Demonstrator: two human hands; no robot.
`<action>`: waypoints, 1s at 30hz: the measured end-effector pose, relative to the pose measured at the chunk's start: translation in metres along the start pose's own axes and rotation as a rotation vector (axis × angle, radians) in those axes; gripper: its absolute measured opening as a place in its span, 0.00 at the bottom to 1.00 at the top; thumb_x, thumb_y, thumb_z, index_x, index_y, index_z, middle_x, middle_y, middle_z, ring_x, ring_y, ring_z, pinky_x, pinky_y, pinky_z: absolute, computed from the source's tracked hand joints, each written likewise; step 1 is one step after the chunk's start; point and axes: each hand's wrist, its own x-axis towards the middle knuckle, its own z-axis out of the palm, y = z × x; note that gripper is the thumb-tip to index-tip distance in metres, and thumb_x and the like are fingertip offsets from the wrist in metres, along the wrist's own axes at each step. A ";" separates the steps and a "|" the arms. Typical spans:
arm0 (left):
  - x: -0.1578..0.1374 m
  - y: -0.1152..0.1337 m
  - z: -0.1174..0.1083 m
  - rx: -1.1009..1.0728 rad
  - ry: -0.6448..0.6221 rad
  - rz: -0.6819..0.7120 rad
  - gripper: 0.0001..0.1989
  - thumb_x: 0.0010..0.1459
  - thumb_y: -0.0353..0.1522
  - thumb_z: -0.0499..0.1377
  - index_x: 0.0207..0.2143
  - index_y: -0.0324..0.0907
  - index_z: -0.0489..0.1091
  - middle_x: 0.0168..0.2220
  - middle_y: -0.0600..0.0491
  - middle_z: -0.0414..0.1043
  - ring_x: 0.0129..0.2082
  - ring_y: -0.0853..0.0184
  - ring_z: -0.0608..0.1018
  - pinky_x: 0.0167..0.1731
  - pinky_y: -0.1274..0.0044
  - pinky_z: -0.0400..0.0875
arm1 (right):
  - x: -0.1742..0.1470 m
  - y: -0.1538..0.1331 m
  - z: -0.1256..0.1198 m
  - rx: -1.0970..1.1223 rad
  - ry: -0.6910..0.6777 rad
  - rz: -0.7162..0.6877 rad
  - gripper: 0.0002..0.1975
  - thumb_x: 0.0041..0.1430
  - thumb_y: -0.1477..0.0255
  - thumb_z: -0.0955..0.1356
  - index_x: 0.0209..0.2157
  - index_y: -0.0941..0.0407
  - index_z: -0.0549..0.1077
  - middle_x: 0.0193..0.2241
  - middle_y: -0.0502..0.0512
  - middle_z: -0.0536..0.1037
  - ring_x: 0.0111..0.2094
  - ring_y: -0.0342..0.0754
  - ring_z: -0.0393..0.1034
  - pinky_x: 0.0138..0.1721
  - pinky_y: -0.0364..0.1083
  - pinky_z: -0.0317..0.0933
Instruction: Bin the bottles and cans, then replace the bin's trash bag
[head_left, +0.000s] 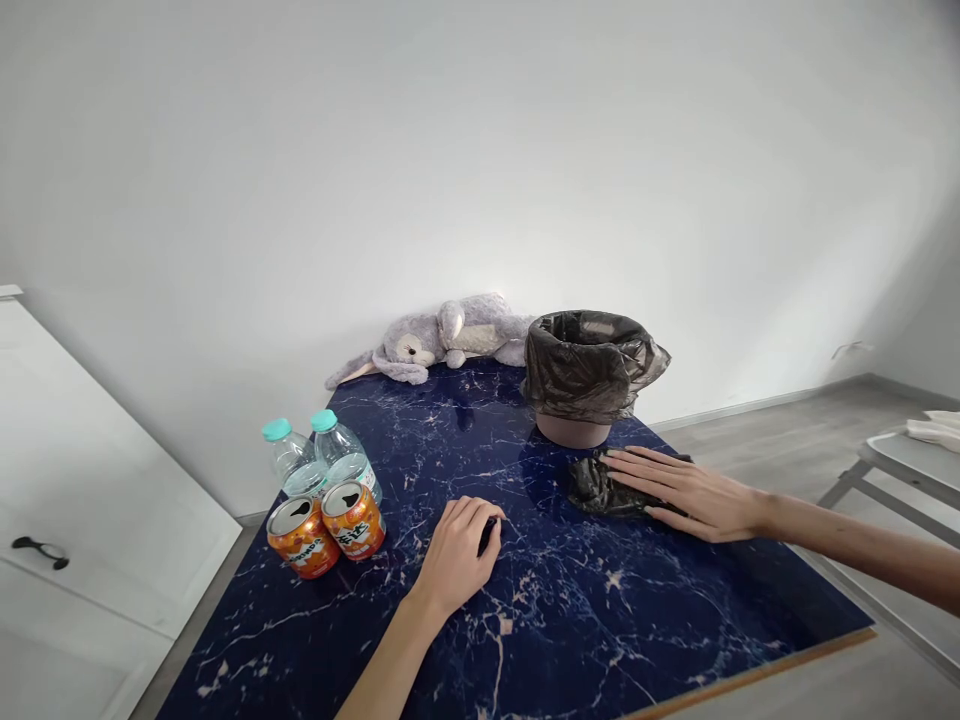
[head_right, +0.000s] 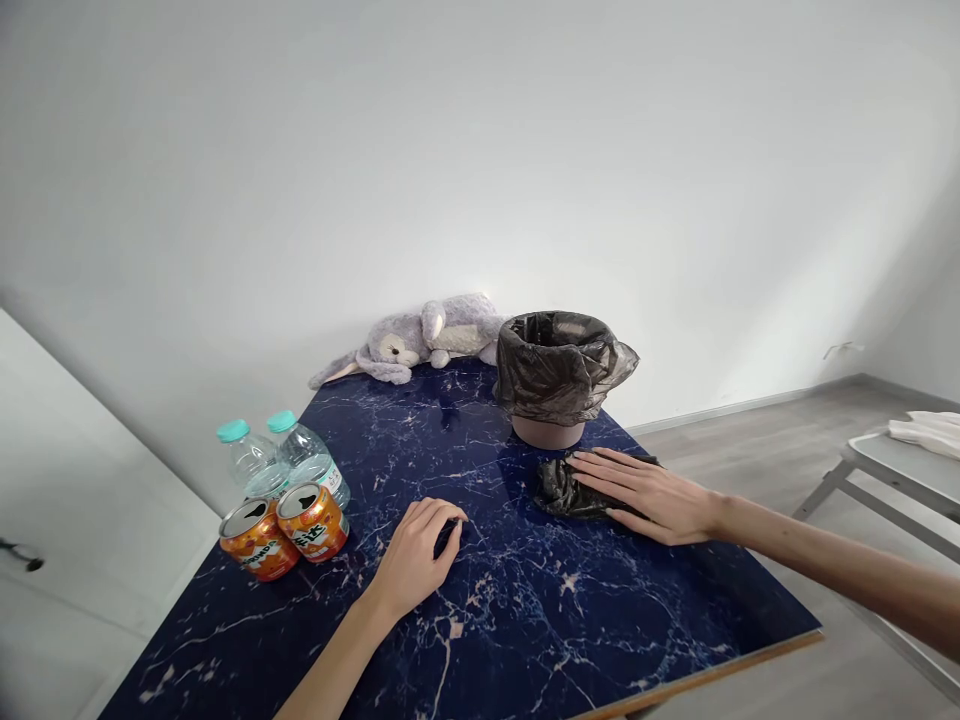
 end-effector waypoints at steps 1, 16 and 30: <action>0.000 0.000 0.000 -0.001 0.002 0.000 0.09 0.74 0.31 0.51 0.47 0.47 0.71 0.46 0.50 0.79 0.47 0.59 0.80 0.50 0.63 0.73 | 0.005 -0.012 -0.001 -0.007 0.040 0.025 0.30 0.78 0.63 0.60 0.76 0.52 0.54 0.77 0.51 0.51 0.78 0.53 0.41 0.79 0.60 0.36; -0.001 -0.028 0.016 -0.183 0.123 -0.121 0.17 0.68 0.28 0.57 0.57 0.44 0.68 0.54 0.43 0.77 0.55 0.53 0.80 0.57 0.57 0.76 | 0.219 -0.157 0.071 0.887 0.441 0.188 0.29 0.80 0.53 0.56 0.74 0.49 0.61 0.76 0.56 0.57 0.77 0.53 0.50 0.77 0.59 0.47; 0.012 -0.036 0.008 -0.309 0.164 -0.184 0.08 0.70 0.31 0.54 0.44 0.44 0.74 0.44 0.47 0.83 0.43 0.58 0.85 0.46 0.67 0.80 | 0.228 -0.163 0.075 0.945 0.470 0.209 0.21 0.79 0.56 0.59 0.59 0.52 0.74 0.54 0.59 0.81 0.55 0.54 0.77 0.59 0.54 0.69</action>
